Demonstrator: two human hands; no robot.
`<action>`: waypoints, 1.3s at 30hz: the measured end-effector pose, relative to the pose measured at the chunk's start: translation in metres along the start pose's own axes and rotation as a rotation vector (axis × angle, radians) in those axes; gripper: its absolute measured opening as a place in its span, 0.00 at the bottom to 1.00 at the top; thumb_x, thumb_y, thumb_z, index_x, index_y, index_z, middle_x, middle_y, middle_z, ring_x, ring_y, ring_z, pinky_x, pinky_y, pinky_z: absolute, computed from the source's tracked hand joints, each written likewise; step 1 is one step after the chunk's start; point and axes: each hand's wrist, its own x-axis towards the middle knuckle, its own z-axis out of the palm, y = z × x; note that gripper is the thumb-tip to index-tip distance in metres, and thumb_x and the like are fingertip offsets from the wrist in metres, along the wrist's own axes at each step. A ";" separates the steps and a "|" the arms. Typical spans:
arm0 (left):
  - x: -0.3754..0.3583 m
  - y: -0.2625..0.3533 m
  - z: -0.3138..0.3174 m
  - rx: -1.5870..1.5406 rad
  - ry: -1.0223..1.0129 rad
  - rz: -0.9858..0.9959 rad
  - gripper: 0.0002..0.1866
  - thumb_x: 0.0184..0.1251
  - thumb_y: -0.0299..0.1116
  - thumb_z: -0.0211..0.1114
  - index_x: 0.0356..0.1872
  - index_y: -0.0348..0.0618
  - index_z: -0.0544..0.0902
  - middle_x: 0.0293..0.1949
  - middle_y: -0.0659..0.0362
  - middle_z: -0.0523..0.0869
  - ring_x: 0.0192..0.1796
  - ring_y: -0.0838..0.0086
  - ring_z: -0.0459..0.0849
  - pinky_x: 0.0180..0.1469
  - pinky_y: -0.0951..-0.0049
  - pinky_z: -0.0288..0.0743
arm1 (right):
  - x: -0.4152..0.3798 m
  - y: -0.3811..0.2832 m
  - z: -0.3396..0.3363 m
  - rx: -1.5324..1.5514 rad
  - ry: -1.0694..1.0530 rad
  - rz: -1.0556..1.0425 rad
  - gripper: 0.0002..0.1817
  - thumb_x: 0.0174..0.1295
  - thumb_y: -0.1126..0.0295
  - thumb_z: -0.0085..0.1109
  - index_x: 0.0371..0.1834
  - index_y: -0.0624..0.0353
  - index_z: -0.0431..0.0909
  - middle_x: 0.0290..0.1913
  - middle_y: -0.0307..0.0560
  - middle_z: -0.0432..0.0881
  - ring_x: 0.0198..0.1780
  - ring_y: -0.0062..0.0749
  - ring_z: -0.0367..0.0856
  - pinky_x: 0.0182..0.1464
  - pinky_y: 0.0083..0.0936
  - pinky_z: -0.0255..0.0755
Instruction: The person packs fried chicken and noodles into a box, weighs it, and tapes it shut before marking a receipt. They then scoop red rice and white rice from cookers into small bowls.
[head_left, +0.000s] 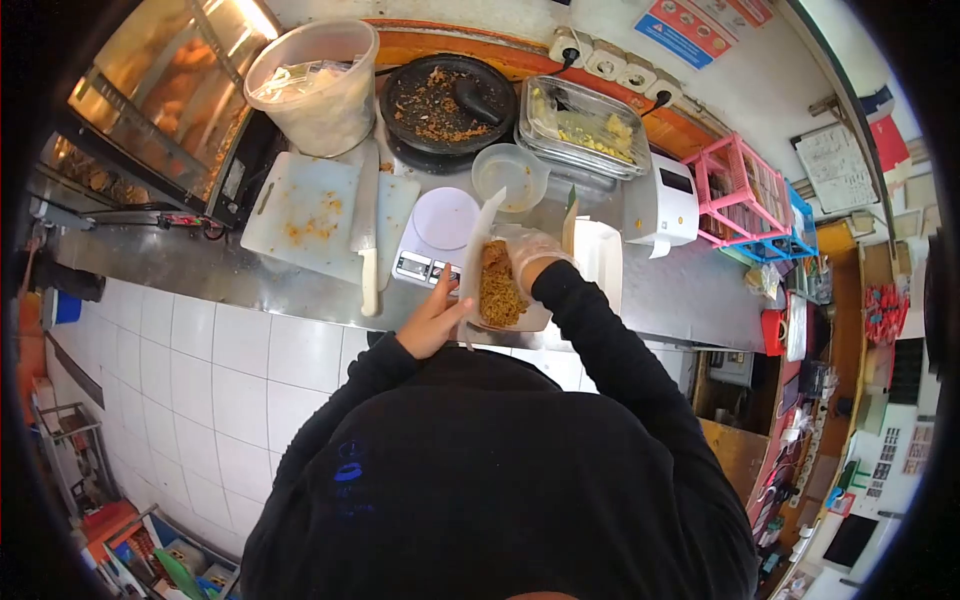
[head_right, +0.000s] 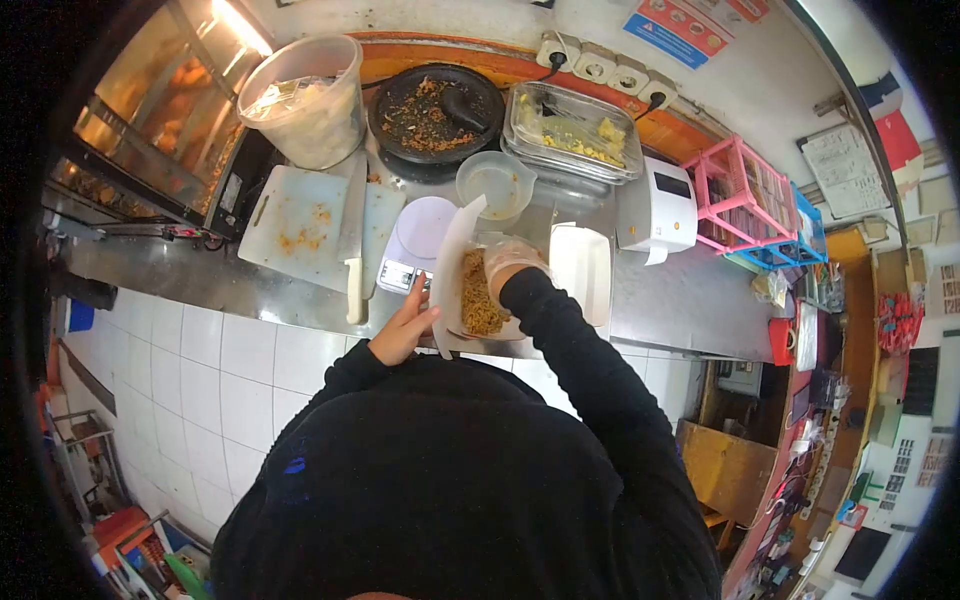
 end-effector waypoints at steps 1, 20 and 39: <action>-0.005 -0.005 -0.005 -0.028 0.063 -0.032 0.41 0.67 0.36 0.56 0.71 0.41 0.38 0.65 0.47 0.58 0.63 0.65 0.64 0.54 0.69 0.68 | 0.005 0.006 0.009 -0.024 -0.043 0.032 0.11 0.52 0.73 0.53 0.38 0.62 0.81 0.41 0.53 0.82 0.45 0.43 0.81 0.47 0.33 0.74; -0.049 -0.007 -0.076 0.022 0.059 -0.040 0.34 0.67 0.58 0.45 0.66 0.46 0.60 0.64 0.54 0.65 0.61 0.65 0.67 0.57 0.65 0.62 | 0.010 -0.015 -0.018 -0.207 -0.394 0.262 0.17 0.41 0.70 0.69 0.38 0.57 0.83 0.45 0.54 0.81 0.48 0.44 0.80 0.50 0.33 0.74; -0.021 0.027 -0.078 0.216 -0.044 -0.174 0.28 0.71 0.53 0.42 0.65 0.46 0.62 0.59 0.57 0.70 0.58 0.69 0.70 0.56 0.67 0.63 | -0.068 0.093 -0.081 1.018 0.502 0.447 0.19 0.47 0.75 0.66 0.40 0.57 0.68 0.29 0.36 0.77 0.32 0.19 0.76 0.34 0.18 0.71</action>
